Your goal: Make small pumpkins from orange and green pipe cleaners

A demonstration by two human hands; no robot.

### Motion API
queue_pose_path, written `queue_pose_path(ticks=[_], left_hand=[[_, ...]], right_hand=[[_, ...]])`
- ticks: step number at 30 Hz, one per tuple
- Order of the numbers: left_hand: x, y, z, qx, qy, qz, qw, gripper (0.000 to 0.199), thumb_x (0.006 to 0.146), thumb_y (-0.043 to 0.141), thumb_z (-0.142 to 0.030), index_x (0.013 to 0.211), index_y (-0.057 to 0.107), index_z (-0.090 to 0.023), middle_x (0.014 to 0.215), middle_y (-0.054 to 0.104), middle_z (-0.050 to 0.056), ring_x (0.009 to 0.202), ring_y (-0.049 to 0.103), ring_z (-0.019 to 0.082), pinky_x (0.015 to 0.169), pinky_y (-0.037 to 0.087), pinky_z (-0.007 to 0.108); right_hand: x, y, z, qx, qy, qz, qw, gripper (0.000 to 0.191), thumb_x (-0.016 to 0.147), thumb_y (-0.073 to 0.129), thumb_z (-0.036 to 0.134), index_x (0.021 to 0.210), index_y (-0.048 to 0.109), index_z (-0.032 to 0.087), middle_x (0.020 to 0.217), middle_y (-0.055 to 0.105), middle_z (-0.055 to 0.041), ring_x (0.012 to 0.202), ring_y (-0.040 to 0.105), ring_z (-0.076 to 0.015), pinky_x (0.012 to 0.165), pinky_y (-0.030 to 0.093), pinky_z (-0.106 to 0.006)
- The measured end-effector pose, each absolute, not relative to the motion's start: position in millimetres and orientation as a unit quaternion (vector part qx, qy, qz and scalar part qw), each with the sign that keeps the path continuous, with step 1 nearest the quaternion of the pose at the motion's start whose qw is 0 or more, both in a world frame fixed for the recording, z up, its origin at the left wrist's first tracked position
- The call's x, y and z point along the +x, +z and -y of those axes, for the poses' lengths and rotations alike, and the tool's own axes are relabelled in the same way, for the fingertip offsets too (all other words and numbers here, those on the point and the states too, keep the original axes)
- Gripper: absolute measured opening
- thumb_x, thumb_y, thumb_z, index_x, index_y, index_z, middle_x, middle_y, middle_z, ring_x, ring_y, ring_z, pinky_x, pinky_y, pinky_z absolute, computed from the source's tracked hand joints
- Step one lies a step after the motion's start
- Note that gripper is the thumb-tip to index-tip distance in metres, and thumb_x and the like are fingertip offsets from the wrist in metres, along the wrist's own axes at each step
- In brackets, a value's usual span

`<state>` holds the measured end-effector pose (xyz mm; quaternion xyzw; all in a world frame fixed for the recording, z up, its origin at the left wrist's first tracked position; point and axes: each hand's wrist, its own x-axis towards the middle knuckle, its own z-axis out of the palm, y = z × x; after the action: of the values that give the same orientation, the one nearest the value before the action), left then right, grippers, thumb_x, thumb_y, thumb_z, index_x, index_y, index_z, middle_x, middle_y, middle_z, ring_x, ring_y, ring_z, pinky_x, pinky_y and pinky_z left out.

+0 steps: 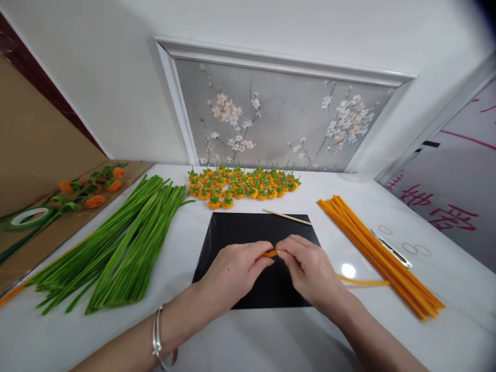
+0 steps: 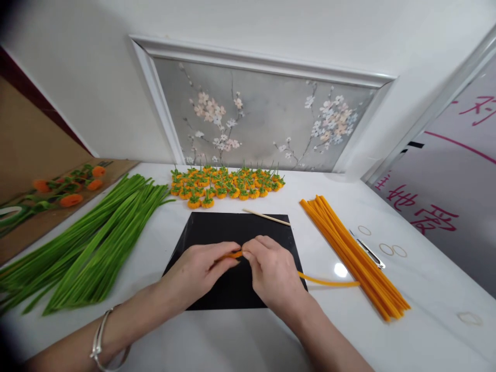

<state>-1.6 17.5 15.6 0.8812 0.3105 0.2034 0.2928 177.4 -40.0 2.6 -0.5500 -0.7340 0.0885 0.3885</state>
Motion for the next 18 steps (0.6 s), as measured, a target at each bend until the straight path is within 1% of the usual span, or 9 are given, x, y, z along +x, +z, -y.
queue_pose_path(ticks=[1, 2, 4, 5, 7, 10, 13, 15, 18], left_hand=[[0.1, 21.3, -18.9, 0.842, 0.198, -0.328, 0.38, 0.022, 0.09, 0.05, -0.035, 0.095, 0.064, -0.019, 0.082, 0.066, 0.004, 0.07, 0.058, 0.016, 0.065, 0.042, 0.024], [0.9, 26.3, -20.7, 0.795, 0.176, -0.338, 0.471, 0.028, 0.091, 0.047, -0.04, 0.095, 0.064, -0.018, 0.08, 0.067, 0.004, 0.065, 0.056, 0.014, 0.06, 0.042, 0.023], [-0.2, 32.0, -25.4, 0.661, 0.127, -0.343, 0.655, 0.047, 0.093, 0.035, -0.052, 0.098, 0.063, -0.014, 0.079, 0.067, 0.006, 0.052, 0.051, 0.011, 0.049, 0.039, 0.021], [-1.9, 32.4, -28.1, 0.594, 0.102, -0.328, 0.727, 0.051, 0.093, 0.034, -0.054, 0.098, 0.062, -0.013, 0.08, 0.068, 0.008, 0.051, 0.051, 0.01, 0.047, 0.039, 0.02], [-6.0, 29.1, -33.0, 0.491, 0.048, -0.295, 0.818, 0.052, 0.092, 0.038, -0.055, 0.089, 0.064, -0.009, 0.077, 0.067, 0.01, 0.048, 0.053, 0.009, 0.043, 0.04, 0.018], [-10.3, 21.6, -36.2, 0.399, -0.009, -0.246, 0.883, 0.047, 0.091, 0.045, -0.049, 0.083, 0.066, -0.007, 0.066, 0.065, 0.008, 0.04, 0.051, 0.006, 0.034, 0.035, 0.015], [-10.5, 19.4, -33.4, 0.373, -0.001, -0.219, 0.902, 0.029, 0.087, 0.059, -0.037, 0.078, 0.063, -0.01, 0.057, 0.062, 0.003, 0.035, 0.047, 0.004, 0.03, 0.031, 0.011], [-9.5, 20.8, -30.6, 0.38, 0.014, -0.228, 0.896, 0.022, 0.082, 0.067, -0.032, 0.075, 0.061, -0.012, 0.057, 0.061, 0.0, 0.036, 0.05, 0.004, 0.032, 0.035, 0.01], [-8.0, 23.6, -29.0, 0.435, 0.029, -0.27, 0.859, 0.023, 0.076, 0.073, -0.031, 0.074, 0.058, -0.013, 0.06, 0.064, 0.0, 0.044, 0.058, 0.007, 0.039, 0.046, 0.012]], right_hand=[[178.1, 3.4, 39.7, -0.531, 0.054, 0.749, 0.393, 0.022, 0.09, 0.042, 0.01, 0.081, 0.059, 0.02, 0.077, 0.062, -0.003, 0.071, 0.056, -0.0157, 0.065, 0.047, -0.027], [178.6, 4.1, 39.6, -0.511, 0.026, 0.762, 0.397, 0.023, 0.09, 0.041, 0.009, 0.083, 0.06, 0.02, 0.08, 0.064, -0.0041, 0.073, 0.057, -0.0161, 0.067, 0.047, -0.028], [178.9, 5.3, 39.6, -0.474, -0.012, 0.786, 0.398, 0.026, 0.09, 0.039, 0.006, 0.086, 0.061, 0.019, 0.084, 0.067, -0.005, 0.074, 0.057, -0.0158, 0.068, 0.048, -0.029], [178.7, 5.9, 39.9, -0.46, -0.025, 0.793, 0.398, 0.027, 0.09, 0.039, 0.006, 0.087, 0.062, 0.019, 0.086, 0.068, -0.0051, 0.075, 0.058, -0.0157, 0.069, 0.048, -0.029], [177.9, 7.3, 40.7, -0.442, -0.044, 0.802, 0.398, 0.027, 0.091, 0.04, 0.006, 0.089, 0.063, 0.019, 0.087, 0.069, -0.0051, 0.076, 0.058, -0.0155, 0.069, 0.048, -0.029], [177.6, 9.3, 42.4, -0.419, -0.062, 0.81, 0.406, 0.027, 0.093, 0.041, 0.007, 0.092, 0.064, 0.019, 0.088, 0.07, -0.0049, 0.078, 0.058, -0.0155, 0.071, 0.048, -0.03], [179.1, 10.2, 43.1, -0.403, -0.08, 0.811, 0.417, 0.026, 0.091, 0.042, 0.005, 0.096, 0.064, 0.018, 0.091, 0.07, -0.0058, 0.082, 0.059, -0.0161, 0.071, 0.048, -0.031], [180.3, 9.8, 42.6, -0.403, -0.087, 0.81, 0.417, 0.025, 0.091, 0.043, 0.004, 0.096, 0.064, 0.018, 0.091, 0.069, -0.0062, 0.083, 0.059, -0.016, 0.07, 0.047, -0.03], [181.2, 7.8, 41.1, -0.418, -0.081, 0.81, 0.403, 0.026, 0.089, 0.041, 0.002, 0.091, 0.062, 0.017, 0.086, 0.067, -0.006, 0.076, 0.057, -0.0147, 0.067, 0.046, -0.028]])
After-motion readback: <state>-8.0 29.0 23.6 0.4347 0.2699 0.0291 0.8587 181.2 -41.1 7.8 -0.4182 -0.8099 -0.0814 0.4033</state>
